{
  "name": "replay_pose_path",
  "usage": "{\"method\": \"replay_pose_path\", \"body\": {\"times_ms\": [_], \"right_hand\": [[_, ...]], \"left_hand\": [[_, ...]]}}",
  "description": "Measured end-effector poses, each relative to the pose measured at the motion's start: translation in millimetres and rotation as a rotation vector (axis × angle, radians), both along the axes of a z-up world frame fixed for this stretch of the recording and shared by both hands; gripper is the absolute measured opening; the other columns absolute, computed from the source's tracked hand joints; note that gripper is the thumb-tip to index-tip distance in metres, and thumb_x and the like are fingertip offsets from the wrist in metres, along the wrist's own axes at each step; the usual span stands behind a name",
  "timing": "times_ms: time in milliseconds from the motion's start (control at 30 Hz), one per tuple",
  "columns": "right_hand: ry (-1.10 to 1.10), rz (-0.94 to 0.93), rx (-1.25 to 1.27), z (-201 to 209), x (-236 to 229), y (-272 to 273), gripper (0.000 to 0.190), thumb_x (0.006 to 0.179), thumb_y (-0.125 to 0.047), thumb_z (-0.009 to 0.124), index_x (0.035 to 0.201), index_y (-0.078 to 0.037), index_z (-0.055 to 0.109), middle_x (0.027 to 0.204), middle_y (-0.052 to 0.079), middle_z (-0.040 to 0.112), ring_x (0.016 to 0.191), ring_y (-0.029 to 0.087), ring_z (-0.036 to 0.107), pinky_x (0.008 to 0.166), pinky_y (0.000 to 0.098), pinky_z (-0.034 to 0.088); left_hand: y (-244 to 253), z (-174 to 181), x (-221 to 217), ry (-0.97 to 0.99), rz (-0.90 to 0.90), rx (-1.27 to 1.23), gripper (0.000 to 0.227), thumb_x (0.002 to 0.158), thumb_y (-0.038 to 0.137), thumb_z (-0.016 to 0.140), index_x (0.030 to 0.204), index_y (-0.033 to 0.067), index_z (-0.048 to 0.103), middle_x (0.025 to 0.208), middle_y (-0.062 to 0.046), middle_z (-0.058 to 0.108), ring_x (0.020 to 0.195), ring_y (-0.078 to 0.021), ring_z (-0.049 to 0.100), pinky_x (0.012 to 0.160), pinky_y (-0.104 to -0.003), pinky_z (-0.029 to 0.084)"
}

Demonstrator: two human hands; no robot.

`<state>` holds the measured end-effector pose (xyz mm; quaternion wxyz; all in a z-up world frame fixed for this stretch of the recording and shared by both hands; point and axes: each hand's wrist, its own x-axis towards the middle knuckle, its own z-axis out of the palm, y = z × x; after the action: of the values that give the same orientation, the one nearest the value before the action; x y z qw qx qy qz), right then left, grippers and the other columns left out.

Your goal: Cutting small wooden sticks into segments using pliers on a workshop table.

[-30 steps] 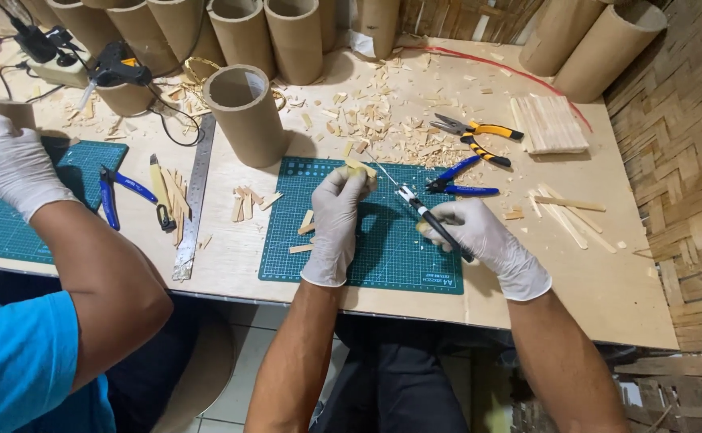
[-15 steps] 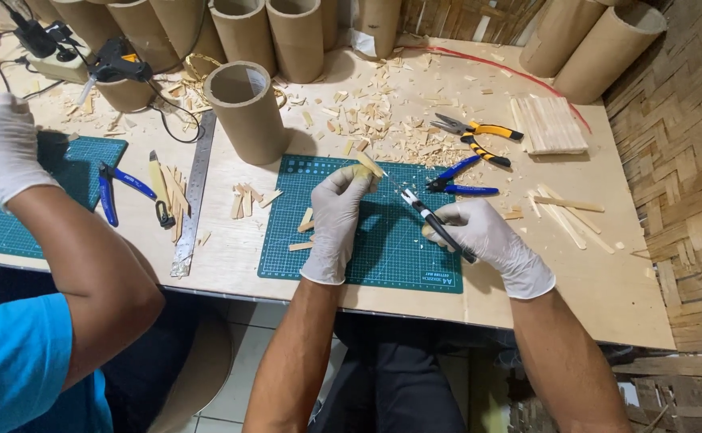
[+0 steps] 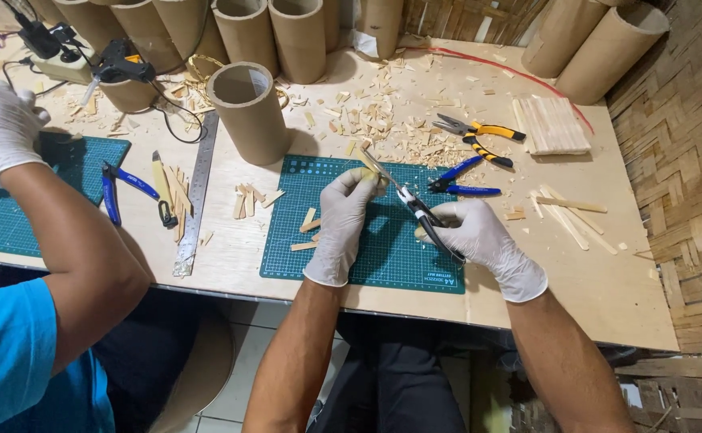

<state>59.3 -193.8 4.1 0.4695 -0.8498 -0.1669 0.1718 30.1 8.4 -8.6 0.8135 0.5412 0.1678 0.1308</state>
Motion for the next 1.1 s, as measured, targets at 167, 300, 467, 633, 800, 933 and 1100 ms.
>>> {"method": "replay_pose_path", "body": {"times_ms": [167, 300, 467, 633, 800, 933, 1100], "right_hand": [[0.054, 0.051, 0.040, -1, 5, -1, 0.027, 0.074, -0.027, 0.089, 0.090, -0.006, 0.082, 0.066, 0.008, 0.073, 0.059, 0.014, 0.063, 0.056, 0.0246, 0.049], [0.209, 0.095, 0.098, 19, 3, -4, 0.021, 0.082, -0.018, 0.078, 0.094, -0.001, 0.078, 0.069, 0.010, 0.073, 0.058, 0.014, 0.065, 0.051, 0.0224, 0.049], [0.243, 0.123, 0.099, 24, 4, -9, 0.019, 0.085, -0.018, 0.075, 0.091, 0.000, 0.076, 0.071, 0.011, 0.073, 0.060, 0.016, 0.065, 0.050, 0.0239, 0.050], [0.247, 0.120, 0.088, 25, 3, -10, 0.021, 0.084, -0.016, 0.076, 0.095, 0.001, 0.077, 0.071, 0.013, 0.073, 0.060, 0.016, 0.065, 0.050, 0.0242, 0.051], [0.206, 0.139, 0.045, 20, 6, -10, 0.025, 0.078, -0.015, 0.079, 0.098, 0.001, 0.078, 0.070, 0.012, 0.073, 0.060, 0.016, 0.065, 0.050, 0.0248, 0.052], [0.197, 0.140, 0.051, 18, 6, -10, 0.026, 0.077, -0.014, 0.080, 0.097, 0.000, 0.079, 0.069, 0.012, 0.072, 0.060, 0.017, 0.065, 0.050, 0.0252, 0.051], [0.203, 0.126, 0.043, 13, 7, -10, 0.024, 0.075, -0.014, 0.081, 0.094, 0.000, 0.079, 0.065, 0.011, 0.070, 0.058, 0.017, 0.064, 0.051, 0.0248, 0.051]], "left_hand": [[1, -6, 2, -0.016, 0.000, 0.049, 0.009, 0.090, 0.015, 0.071, 0.087, 0.0068, 0.074, 0.078, -0.009, 0.071, 0.080, -0.0154, 0.064, 0.090, -0.033, 0.050], [-1, 2, -1, 0.003, -0.043, 0.081, 0.012, 0.088, 0.016, 0.072, 0.089, 0.0049, 0.074, 0.079, -0.011, 0.072, 0.082, -0.0164, 0.063, 0.094, -0.036, 0.048], [0, -7, 1, 0.032, -0.063, 0.110, 0.011, 0.086, 0.016, 0.072, 0.088, 0.0053, 0.075, 0.076, -0.010, 0.073, 0.080, -0.0155, 0.064, 0.093, -0.035, 0.049], [0, -7, -1, 0.023, -0.072, 0.130, 0.013, 0.085, 0.017, 0.073, 0.088, 0.0046, 0.076, 0.076, -0.011, 0.074, 0.081, -0.0164, 0.064, 0.091, -0.035, 0.050], [-1, -11, -1, 0.021, -0.080, 0.153, 0.011, 0.083, 0.016, 0.074, 0.087, 0.0064, 0.077, 0.076, -0.011, 0.075, 0.081, -0.0144, 0.065, 0.090, -0.033, 0.051], [-3, -4, -3, 0.023, -0.088, 0.167, 0.012, 0.082, 0.015, 0.075, 0.088, 0.0056, 0.078, 0.075, -0.011, 0.075, 0.081, -0.0137, 0.065, 0.089, -0.034, 0.053], [-3, 4, -7, 0.028, -0.094, 0.192, 0.009, 0.079, 0.013, 0.073, 0.084, 0.0067, 0.078, 0.071, -0.010, 0.074, 0.078, -0.0129, 0.063, 0.084, -0.030, 0.053]]}}
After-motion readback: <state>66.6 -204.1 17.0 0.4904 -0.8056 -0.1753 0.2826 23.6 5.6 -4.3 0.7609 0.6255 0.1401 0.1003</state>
